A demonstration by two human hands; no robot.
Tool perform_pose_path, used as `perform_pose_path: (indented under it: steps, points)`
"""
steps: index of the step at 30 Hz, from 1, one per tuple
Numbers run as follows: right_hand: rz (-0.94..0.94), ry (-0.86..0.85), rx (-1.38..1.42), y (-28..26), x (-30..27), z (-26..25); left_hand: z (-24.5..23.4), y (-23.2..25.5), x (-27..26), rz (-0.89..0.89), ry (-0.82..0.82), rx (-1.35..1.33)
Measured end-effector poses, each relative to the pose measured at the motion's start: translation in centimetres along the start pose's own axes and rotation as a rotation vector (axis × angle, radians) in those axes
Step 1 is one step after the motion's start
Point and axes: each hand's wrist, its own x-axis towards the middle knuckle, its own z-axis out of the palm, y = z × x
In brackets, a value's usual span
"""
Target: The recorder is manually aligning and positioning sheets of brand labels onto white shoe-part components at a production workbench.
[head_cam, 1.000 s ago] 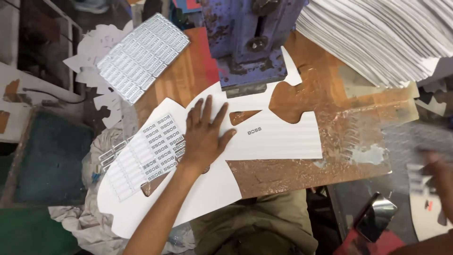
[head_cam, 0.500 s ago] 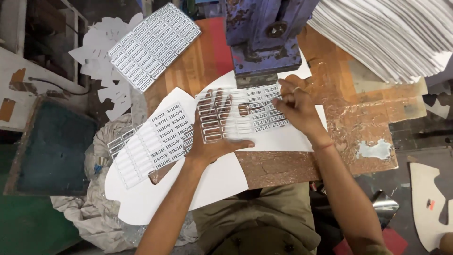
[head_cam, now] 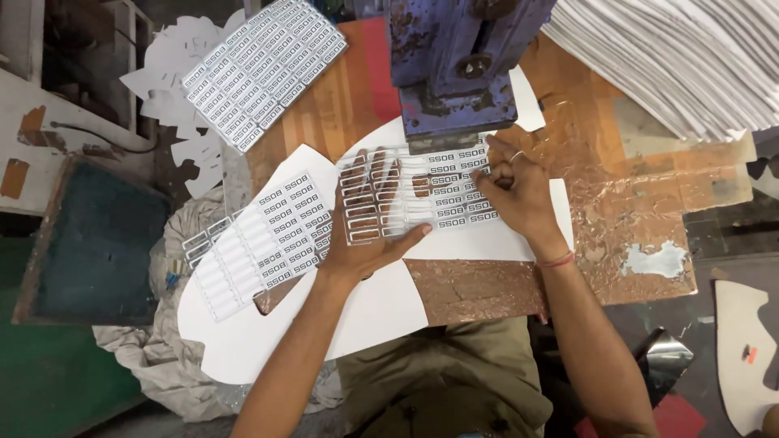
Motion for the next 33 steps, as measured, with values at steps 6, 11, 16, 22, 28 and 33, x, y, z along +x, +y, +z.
perform_pose_path:
  steps: [6,11,16,22,28,33]
  points:
    - [0.013,0.017,-0.041,-0.3,0.1,0.1,0.0,-0.1,0.1,-0.005,-0.017,-0.008]
    - [0.124,0.023,-0.006,-0.1,0.1,0.1,0.2,0.0,-0.2,-0.007,-0.02,-0.011]
    - [0.033,0.019,0.004,0.1,0.1,0.0,0.0,0.2,0.1,-0.015,-0.018,-0.026]
    - [0.032,0.004,-0.028,0.0,0.1,-0.1,0.3,-0.1,0.0,-0.005,-0.01,-0.029]
    - [0.019,-0.003,0.012,0.7,0.0,-0.2,-1.0,-0.2,0.8,0.0,-0.044,-0.066]
    - [0.149,-0.095,0.039,-1.4,-3.7,-2.7,-4.6,-6.7,-3.5,0.072,-0.117,0.063]
